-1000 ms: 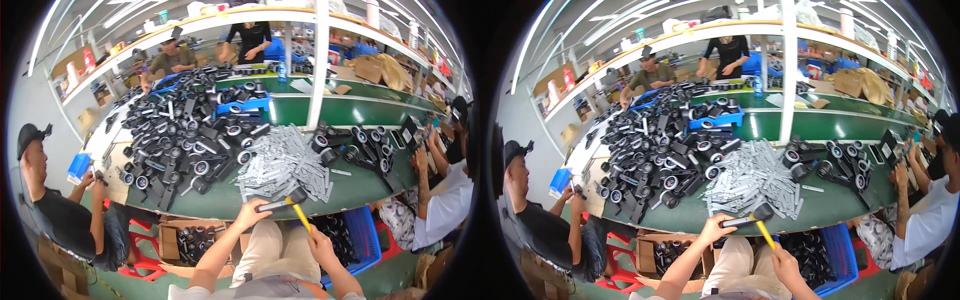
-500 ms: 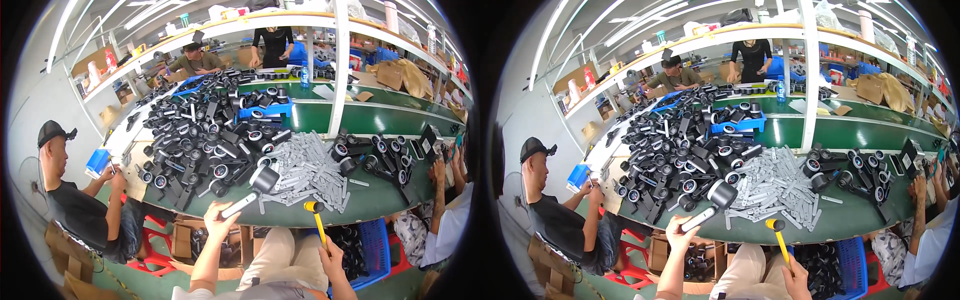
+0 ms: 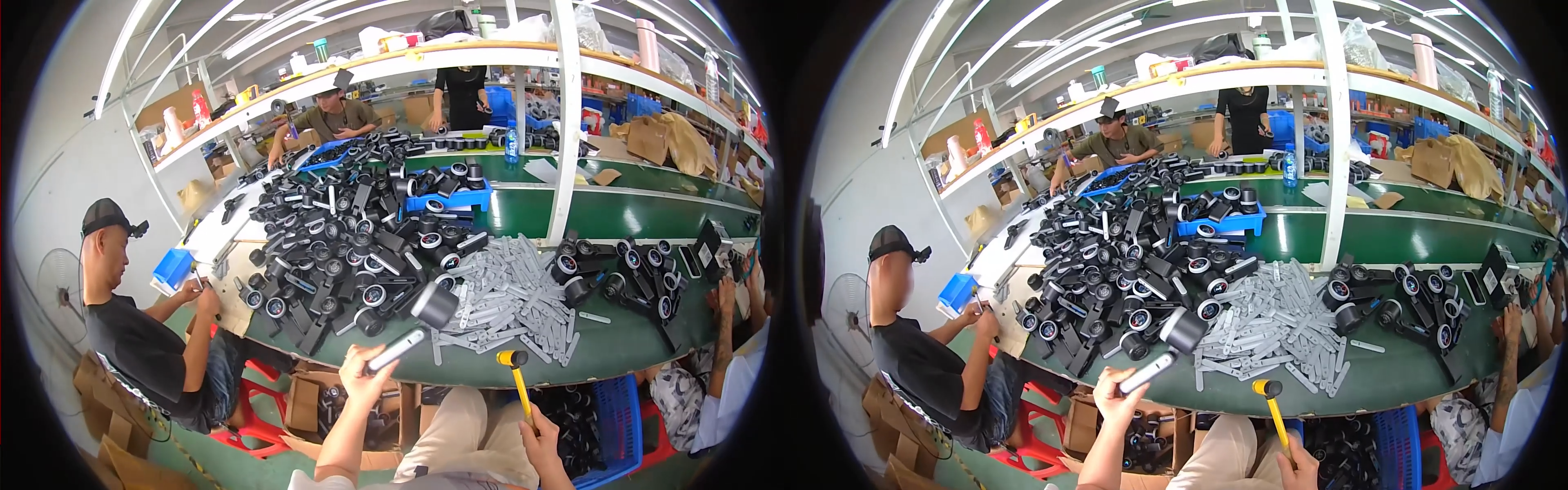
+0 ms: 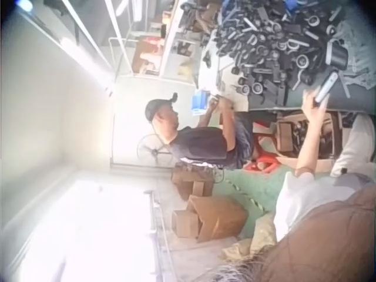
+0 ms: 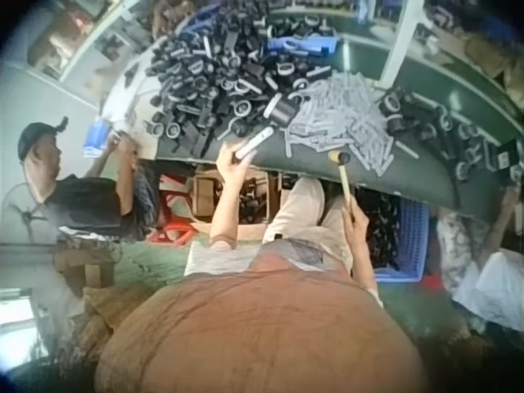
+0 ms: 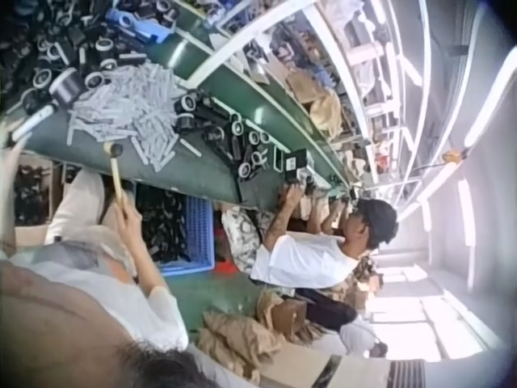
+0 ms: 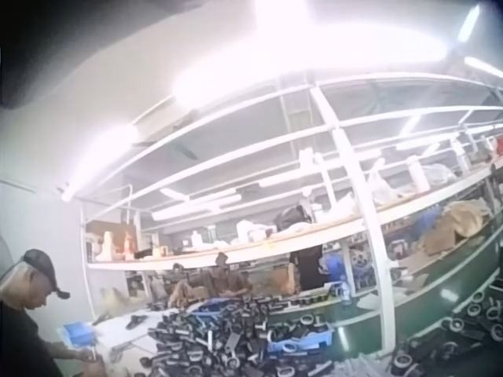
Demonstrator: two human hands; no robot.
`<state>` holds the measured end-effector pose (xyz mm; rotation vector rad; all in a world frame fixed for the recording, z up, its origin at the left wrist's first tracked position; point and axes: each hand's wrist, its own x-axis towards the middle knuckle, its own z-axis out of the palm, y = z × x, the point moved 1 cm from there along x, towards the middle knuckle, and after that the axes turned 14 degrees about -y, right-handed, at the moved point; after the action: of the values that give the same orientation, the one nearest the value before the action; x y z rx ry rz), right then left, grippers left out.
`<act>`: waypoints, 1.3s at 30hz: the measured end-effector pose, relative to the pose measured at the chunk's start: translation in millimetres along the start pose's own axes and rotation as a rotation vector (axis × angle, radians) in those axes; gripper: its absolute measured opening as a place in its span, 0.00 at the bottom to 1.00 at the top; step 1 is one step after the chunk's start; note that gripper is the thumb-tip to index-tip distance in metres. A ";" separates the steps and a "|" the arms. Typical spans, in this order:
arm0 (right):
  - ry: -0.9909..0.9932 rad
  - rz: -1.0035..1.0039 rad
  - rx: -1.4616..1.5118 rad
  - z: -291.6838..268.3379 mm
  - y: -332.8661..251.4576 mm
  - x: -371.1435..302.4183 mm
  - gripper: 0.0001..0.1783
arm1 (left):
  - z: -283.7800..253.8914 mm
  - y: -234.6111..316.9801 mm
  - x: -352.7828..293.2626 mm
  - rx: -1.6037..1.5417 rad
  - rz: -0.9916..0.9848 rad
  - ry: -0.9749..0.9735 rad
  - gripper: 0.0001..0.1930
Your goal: The person assembles plastic parts and metal components by hammering them together on a factory production line.
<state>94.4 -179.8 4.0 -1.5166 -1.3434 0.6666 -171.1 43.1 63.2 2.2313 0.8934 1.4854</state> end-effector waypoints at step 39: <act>0.532 0.341 0.385 -76.9 49.8 -89.2 0.22 | 487.1 102.9 178.4 0.278 0.079 -0.889 0.23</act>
<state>161.0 -283.9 -28.7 -1.4734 -0.5269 0.6261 352.0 119.8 48.5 2.7337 0.7217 0.2685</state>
